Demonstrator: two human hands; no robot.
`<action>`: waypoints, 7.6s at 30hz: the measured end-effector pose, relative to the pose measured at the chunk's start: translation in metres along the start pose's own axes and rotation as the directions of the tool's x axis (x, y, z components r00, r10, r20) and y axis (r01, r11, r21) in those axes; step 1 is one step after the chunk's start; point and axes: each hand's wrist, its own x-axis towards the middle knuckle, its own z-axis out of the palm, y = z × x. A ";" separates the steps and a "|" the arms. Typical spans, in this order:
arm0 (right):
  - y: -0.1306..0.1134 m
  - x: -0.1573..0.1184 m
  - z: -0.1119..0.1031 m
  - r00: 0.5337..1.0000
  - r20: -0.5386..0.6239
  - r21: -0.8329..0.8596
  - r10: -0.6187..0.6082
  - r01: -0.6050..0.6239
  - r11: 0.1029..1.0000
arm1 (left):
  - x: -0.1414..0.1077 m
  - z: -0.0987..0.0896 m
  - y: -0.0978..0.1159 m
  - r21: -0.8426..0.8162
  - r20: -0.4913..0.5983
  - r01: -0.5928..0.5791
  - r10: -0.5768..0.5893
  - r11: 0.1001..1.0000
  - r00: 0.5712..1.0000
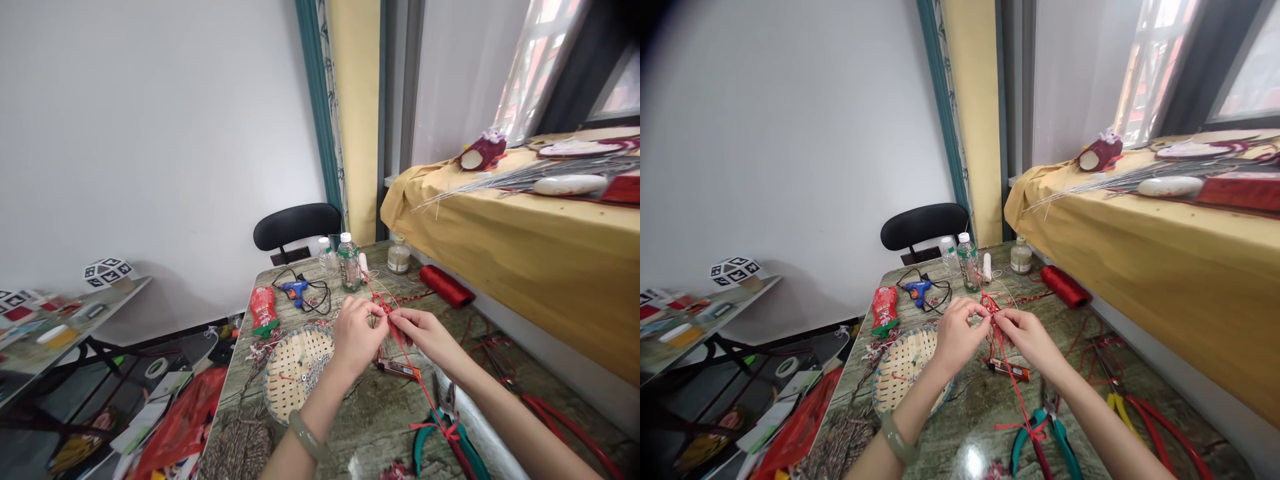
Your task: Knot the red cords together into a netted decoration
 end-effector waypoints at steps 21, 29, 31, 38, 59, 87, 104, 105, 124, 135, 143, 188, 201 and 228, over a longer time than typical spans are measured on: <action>-0.006 0.000 0.007 0.995 0.020 0.199 0.103 -0.104 0.974 | -0.013 0.018 -0.014 -0.666 0.360 0.538 -0.409 0.517 0.839; -0.005 0.000 0.004 0.983 0.065 0.321 0.173 -0.185 0.929 | -0.008 0.011 -0.012 -0.730 0.431 0.578 -0.410 0.365 0.804; -0.004 0.000 0.004 0.978 0.069 0.409 0.199 -0.210 0.888 | -0.007 0.011 -0.013 -0.727 0.438 0.588 -0.420 0.355 0.795; -0.001 0.001 0.008 0.962 0.068 0.542 0.264 -0.257 0.800 | -0.009 0.016 -0.024 -0.678 0.382 0.593 -0.481 0.435 0.789; -0.001 0.000 0.009 0.978 0.014 0.568 0.207 -0.178 0.803 | -0.004 0.009 -0.004 -0.501 0.057 0.193 -0.190 0.844 0.980; 0.005 0.003 -0.001 0.992 -0.010 0.134 0.124 -0.121 0.984 | -0.004 0.021 -0.020 -0.695 0.538 0.674 -0.440 0.250 0.719; 0.014 0.015 -0.009 0.982 0.085 0.434 0.166 -0.187 0.881 | -0.003 0.025 -0.031 -0.765 0.530 0.599 -0.299 0.236 0.794; 0.012 0.016 -0.009 0.979 0.112 0.428 0.170 -0.202 0.881 | -0.003 0.025 -0.031 -0.766 0.530 0.596 -0.290 0.240 0.797; 0.004 0.017 -0.029 0.992 0.108 0.132 -0.062 0.047 0.990 | -0.001 0.025 -0.035 -0.762 0.526 0.584 -0.260 0.278 0.810; 0.002 -0.001 -0.036 0.987 0.007 -0.123 -0.163 0.163 0.979 | -0.001 0.023 -0.035 -0.771 0.512 0.579 -0.281 0.266 0.812; 0.000 -0.004 -0.044 0.971 0.030 -0.306 -0.235 0.233 0.923 | 0.000 0.023 -0.040 -0.790 0.473 0.556 -0.321 0.257 0.820; 0.007 0.021 -0.016 0.997 0.072 0.068 -0.015 0.010 0.998 | 0.005 0.027 -0.028 -0.716 0.531 0.638 -0.372 0.283 0.761; 0.007 0.018 -0.040 0.970 0.241 -0.117 -0.007 0.036 0.993 | 0.000 0.025 -0.037 -0.658 0.439 0.584 -0.388 0.476 0.811; 0.018 -0.010 0.000 0.992 -0.090 0.105 0.094 -0.084 0.991 | -0.019 0.024 -0.006 -0.580 0.143 0.465 -0.479 0.668 0.866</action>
